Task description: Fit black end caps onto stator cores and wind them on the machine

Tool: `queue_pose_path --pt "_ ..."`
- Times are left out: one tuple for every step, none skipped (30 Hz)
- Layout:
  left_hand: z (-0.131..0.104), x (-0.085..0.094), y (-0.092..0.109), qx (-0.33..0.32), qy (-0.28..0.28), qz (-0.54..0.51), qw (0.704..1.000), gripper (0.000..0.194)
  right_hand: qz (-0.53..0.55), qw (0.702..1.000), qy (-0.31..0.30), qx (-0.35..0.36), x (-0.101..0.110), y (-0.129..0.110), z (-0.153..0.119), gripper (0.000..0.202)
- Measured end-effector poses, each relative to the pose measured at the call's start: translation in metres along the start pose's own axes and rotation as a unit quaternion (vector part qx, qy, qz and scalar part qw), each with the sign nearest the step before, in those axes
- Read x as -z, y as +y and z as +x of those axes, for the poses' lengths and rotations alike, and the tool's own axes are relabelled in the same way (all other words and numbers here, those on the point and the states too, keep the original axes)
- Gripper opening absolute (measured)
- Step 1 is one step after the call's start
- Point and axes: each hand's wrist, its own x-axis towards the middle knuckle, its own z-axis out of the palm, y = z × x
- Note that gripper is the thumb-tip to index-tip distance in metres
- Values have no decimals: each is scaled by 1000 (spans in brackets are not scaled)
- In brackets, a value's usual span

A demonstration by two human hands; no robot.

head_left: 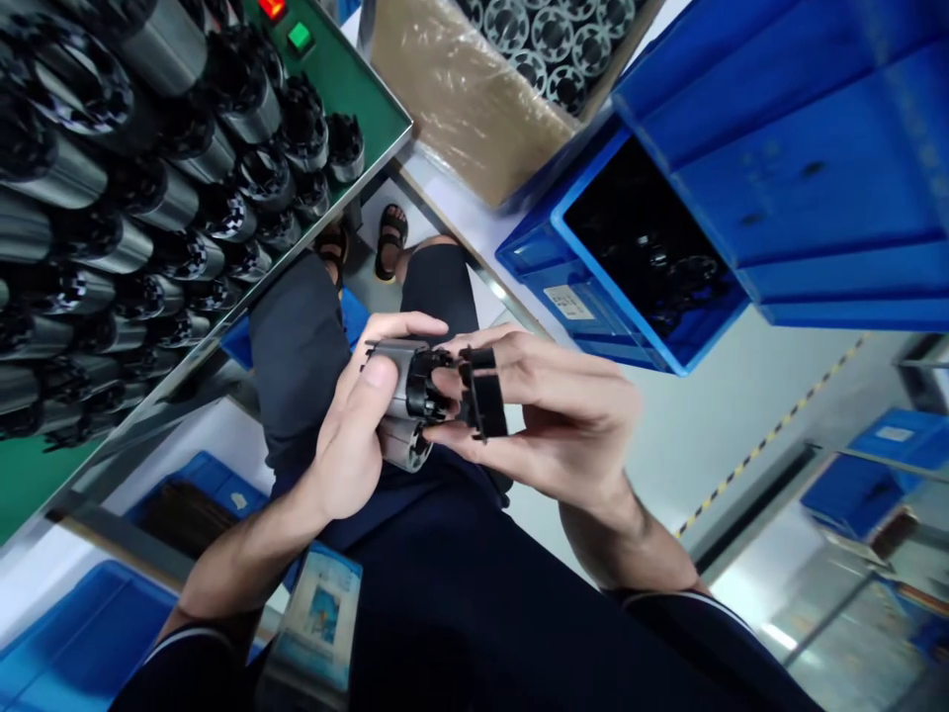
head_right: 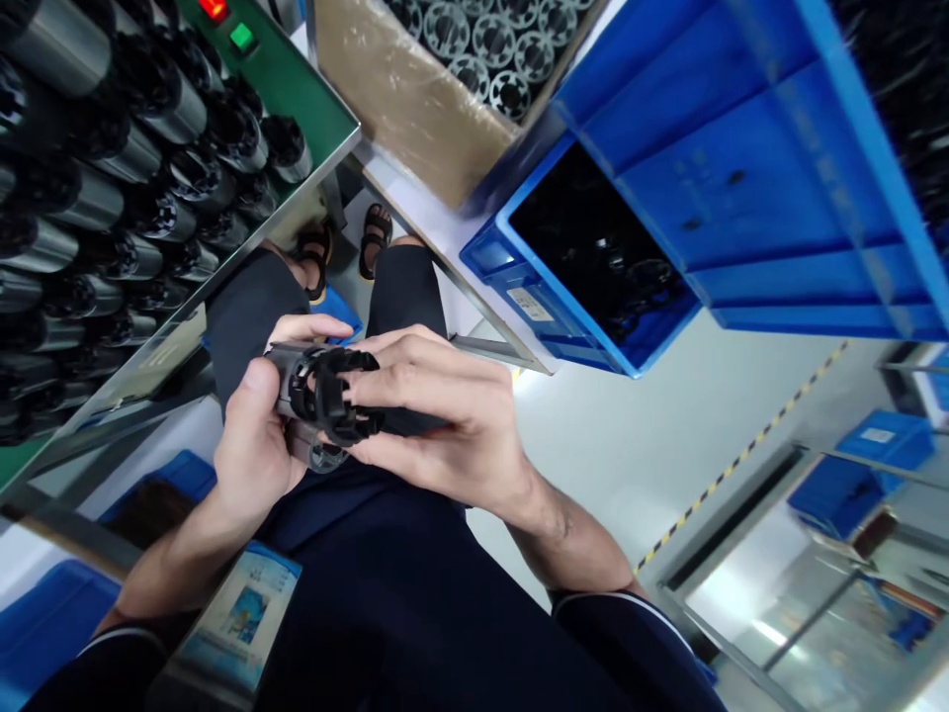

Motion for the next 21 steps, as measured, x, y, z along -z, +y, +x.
queue_pose_path --pt "0 2 0 3 2 6 1000 54 0 1000 -6 -8 1 -1 0 42" --pt "-1 4 0 7 -1 8 1000 54 -2 1000 -12 -17 2 -2 -1 39" --pt "-1 5 0 9 -9 9 1000 54 -7 1000 -17 -22 4 -4 -2 35" --pt "-1 7 0 10 -20 8 1000 53 -13 999 -24 -24 6 -5 -2 31" --pt "-2 8 0 12 -30 7 999 52 -21 999 -30 -20 7 -6 -3 28" --pt "-2 8 0 15 -38 4 999 52 -28 999 -36 -14 8 -7 -3 27" --pt "-2 9 1 21 -42 2 999 53 -35 998 -44 -7 9 -7 -4 27" --pt "-2 9 1 27 -43 0 999 54 -41 998 -47 -1 9 -7 -4 30" --pt "-2 8 1 32 -43 -1 999 55 -46 998 -53 0 8 -6 -4 36" --pt "-2 8 1 32 -42 -4 999 56 -49 997 -56 2 7 -5 -5 42" --pt "-2 7 1 29 -40 -8 999 57 -51 997 -54 6 5 -4 -5 48" --pt "-2 5 0 25 -35 -12 999 58 -55 997 -51 7 3 -3 -5 52" --pt "-1 4 0 26 -29 -16 999 59 -61 997 -50 7 1 -3 -5 56" --pt "-1 3 0 28 -21 -20 999 59 -65 997 -47 11 0 -3 -4 56" --pt "0 2 0 31 -13 -25 999 58 -68 997 -46 17 -1 -5 -4 53" --pt "1 1 0 35 -6 -34 999 56 -67 997 -43 20 0 -7 -5 46" --pt "2 -1 0 37 -3 -50 998 52 -67 997 -45 15 2 -9 -6 38" --pt "3 -2 2 36 0 -71 997 47 -69 997 -43 5 4 -12 -7 32" --pt "4 -3 3 33 5 -94 995 42 -75 997 -34 -8 7 -15 -9 30" --pt "4 -5 6 29 14 -115 993 39 -89 995 -22 -23 9 -18 -12 28" --pt "3 -7 8 26 28 -126 991 37 -107 994 -12 -31 11 -20 -14 26"
